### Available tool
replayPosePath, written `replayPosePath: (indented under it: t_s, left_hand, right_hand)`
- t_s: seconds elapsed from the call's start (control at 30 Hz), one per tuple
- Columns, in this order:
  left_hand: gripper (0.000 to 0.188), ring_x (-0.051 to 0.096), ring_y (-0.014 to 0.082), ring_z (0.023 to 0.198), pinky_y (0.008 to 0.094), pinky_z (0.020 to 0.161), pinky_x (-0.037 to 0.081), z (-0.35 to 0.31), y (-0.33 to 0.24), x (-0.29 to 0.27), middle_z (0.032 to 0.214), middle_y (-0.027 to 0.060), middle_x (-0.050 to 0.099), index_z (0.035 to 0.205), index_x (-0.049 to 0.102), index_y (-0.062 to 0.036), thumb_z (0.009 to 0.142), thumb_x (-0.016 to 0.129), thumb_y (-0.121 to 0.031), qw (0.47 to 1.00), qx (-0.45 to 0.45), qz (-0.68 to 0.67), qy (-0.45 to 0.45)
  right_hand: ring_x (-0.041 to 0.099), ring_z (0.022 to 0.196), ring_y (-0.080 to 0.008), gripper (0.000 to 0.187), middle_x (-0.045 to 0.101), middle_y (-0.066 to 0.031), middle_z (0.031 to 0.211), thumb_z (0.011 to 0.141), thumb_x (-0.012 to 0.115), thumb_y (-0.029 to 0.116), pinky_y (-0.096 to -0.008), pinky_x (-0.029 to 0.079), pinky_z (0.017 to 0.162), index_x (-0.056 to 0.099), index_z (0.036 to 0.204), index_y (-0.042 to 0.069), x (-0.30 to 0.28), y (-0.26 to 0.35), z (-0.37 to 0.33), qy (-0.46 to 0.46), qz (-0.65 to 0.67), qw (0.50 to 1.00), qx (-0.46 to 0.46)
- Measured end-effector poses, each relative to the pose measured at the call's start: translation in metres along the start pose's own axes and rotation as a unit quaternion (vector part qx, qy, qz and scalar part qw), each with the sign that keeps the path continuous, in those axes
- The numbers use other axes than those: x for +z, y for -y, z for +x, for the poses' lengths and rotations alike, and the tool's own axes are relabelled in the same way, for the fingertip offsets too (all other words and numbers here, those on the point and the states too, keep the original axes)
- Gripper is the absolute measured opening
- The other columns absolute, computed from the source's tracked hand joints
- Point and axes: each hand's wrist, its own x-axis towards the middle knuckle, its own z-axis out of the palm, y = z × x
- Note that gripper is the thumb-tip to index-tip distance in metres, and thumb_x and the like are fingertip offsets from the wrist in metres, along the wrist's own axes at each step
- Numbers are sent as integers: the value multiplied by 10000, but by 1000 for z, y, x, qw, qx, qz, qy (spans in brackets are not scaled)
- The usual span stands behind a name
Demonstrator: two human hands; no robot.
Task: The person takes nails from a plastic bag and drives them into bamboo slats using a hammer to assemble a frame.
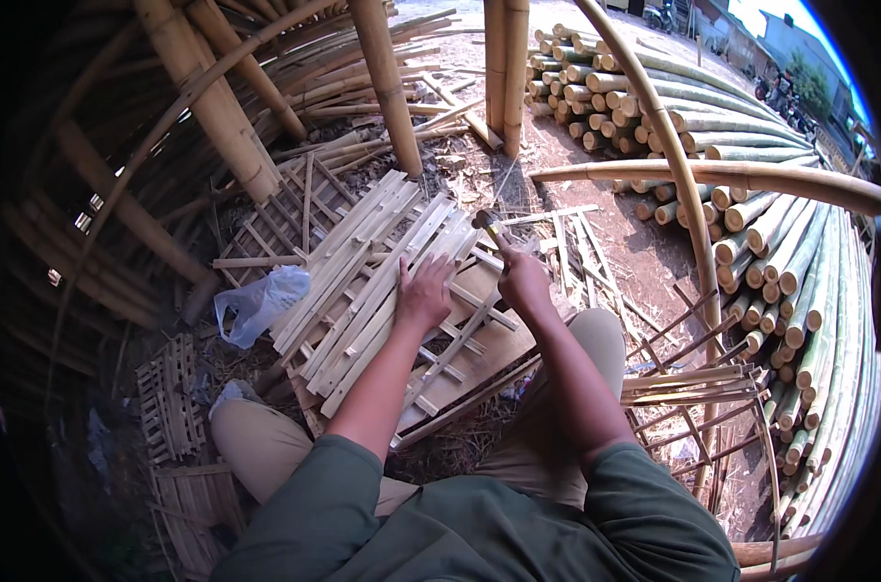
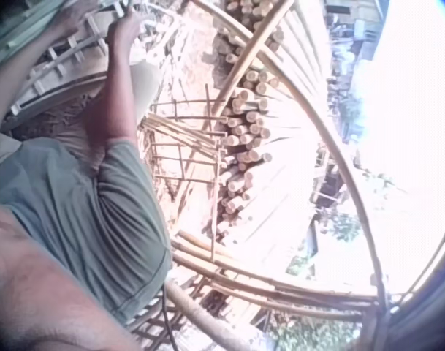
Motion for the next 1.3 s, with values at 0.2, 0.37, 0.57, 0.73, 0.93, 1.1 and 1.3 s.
replayPosePath:
  t_s: [0.2,0.37,0.57,0.73,0.93,1.1,1.3]
  left_hand:
    - [411,362,213,1398,651,1145,89,-3,-2,-5,1469,21,452,1295,556,-167,899,509,-264,1000,-11,9,10]
    - [352,344,241,1410,706,1105,113,-3,-1,-6,1468,45,451,1223,610,-206,893,560,-320,1000,-7,8,3]
    - [297,313,284,1425,646,1140,96,0,5,-4,1498,52,417,1168,650,-194,917,556,-320,1000,-13,-11,4]
    - [295,317,290,1422,597,1160,106,2,1,-5,1492,58,425,1188,643,-207,931,541,-311,1000,-13,-13,17]
    - [314,344,277,1408,594,1154,145,2,1,-4,1479,50,445,1200,651,-207,938,513,-309,1000,-21,-14,11]
    - [297,350,269,1405,587,1156,147,1,1,-5,1475,46,451,1175,661,-203,936,512,-301,1000,-21,-17,4]
    - [274,371,271,1392,557,1165,154,2,-1,-8,1467,47,461,1136,671,-200,928,518,-293,999,-27,-27,3]
  right_hand:
    - [654,809,-407,515,662,-246,884,852,503,48,-500,503,769,576,1324,241,-4,7,-4,10,-9,1000,26]
    - [664,774,-392,635,662,-233,822,783,510,11,-502,509,711,531,1372,248,1,1,-3,-9,-18,1000,3]
    - [654,763,-408,631,652,-242,815,791,506,10,-501,507,709,527,1375,247,1,5,-3,-16,-13,1000,-11]
    - [654,757,-406,645,653,-239,807,789,501,0,-497,508,712,522,1381,254,0,3,-5,-23,-10,1000,-7]
    - [660,730,-386,645,654,-235,801,805,494,4,-491,514,677,497,1403,245,2,7,-3,13,-58,998,-9]
    - [654,659,-377,689,661,-215,777,818,482,13,-491,506,589,388,1473,205,2,15,-2,-54,-121,991,-8]
    - [645,642,-382,667,649,-213,738,828,485,30,-494,504,593,402,1466,207,15,0,-3,-14,-78,997,-24]
